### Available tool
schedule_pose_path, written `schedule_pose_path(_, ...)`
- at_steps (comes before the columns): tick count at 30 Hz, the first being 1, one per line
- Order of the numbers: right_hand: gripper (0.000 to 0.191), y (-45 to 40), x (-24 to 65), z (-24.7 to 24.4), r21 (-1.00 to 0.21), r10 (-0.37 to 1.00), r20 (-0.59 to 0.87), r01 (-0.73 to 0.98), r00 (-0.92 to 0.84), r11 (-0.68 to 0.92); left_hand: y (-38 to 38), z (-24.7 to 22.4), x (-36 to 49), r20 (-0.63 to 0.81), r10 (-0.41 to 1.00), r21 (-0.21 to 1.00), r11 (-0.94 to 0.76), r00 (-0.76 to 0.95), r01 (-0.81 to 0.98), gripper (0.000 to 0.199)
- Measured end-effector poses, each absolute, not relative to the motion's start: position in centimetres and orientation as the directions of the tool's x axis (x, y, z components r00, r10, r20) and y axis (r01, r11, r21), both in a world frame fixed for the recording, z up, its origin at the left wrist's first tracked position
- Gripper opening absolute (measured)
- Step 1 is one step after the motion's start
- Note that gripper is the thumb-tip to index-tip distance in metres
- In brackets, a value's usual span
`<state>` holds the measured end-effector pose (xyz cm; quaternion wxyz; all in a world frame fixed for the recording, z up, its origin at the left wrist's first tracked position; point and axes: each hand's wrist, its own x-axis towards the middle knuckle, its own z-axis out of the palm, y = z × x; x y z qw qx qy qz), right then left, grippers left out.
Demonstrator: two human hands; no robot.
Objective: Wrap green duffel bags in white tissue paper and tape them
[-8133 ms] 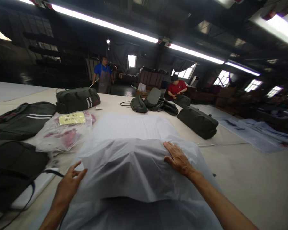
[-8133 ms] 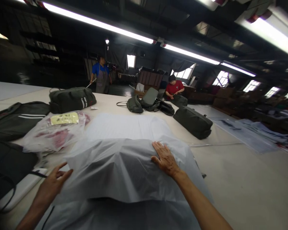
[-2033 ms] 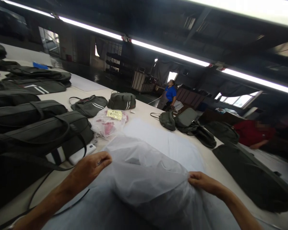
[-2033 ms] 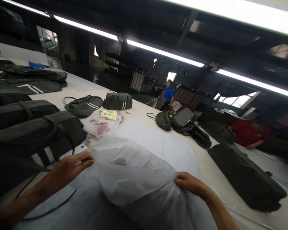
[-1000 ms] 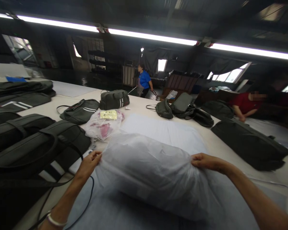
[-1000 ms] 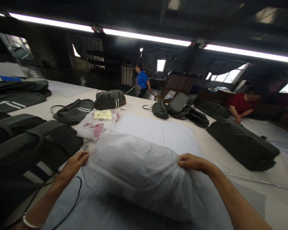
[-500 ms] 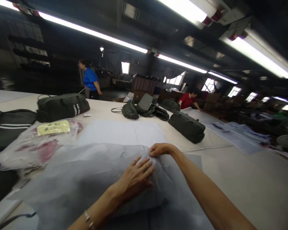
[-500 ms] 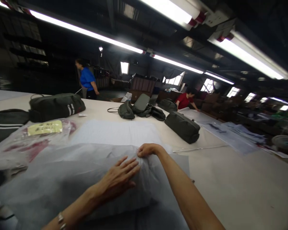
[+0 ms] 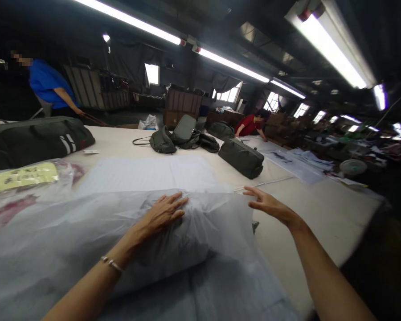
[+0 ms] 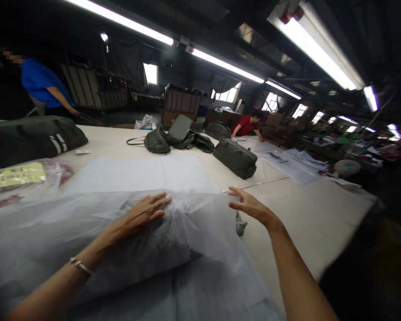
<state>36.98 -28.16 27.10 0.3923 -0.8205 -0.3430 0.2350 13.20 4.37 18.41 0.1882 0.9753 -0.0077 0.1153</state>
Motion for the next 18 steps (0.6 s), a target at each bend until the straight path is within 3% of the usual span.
schedule_pose_path(3, 0.101, -34.8, 35.4, 21.8, -0.856, 0.676, -0.249, 0.169, 0.693, -0.489, 4.8, 18.4, 13.5, 0.292, 0.122, 0.471, -0.881, 0.949, -0.032, 0.053)
schedule_pose_path(6, 0.088, -35.9, 32.3, 16.1, -0.945, 0.74, -0.242, 0.019, 0.628, -0.326, 4.9, 19.0, 14.3, 0.277, 0.241, 0.552, -0.832, 0.93, 0.051, 0.064)
schedule_pose_path(8, 0.073, -34.5, 30.5, 13.7, -0.975, 0.734, -0.197, -0.05, 0.65, -0.217, 4.8, 19.6, 15.0, 0.242, 0.301, 0.578, -0.808, 0.922, 0.112, 0.06)
schedule_pose_path(12, 0.047, -31.6, 29.7, 13.5, -0.987, 0.573, -0.157, -0.101, 0.804, -0.128, 4.6, 20.3, 15.8, 0.307, 0.32, 0.651, -0.757, 0.896, 0.047, 0.033)
schedule_pose_path(15, 0.045, -30.6, 31.4, 15.2, -0.998, 0.482, -0.06, -0.052, 0.874, -0.03, 4.5, 20.5, 15.6, 0.34, 0.347, 0.724, -0.689, 0.874, -0.008, 0.03)
schedule_pose_path(18, 0.05, -29.5, 33.7, 15.8, -0.998, 0.453, 0.028, 0.053, 0.891, -0.043, 4.4, 20.4, 15.4, 0.257, 0.396, 0.75, -0.657, 0.881, 0.076, 0.031)
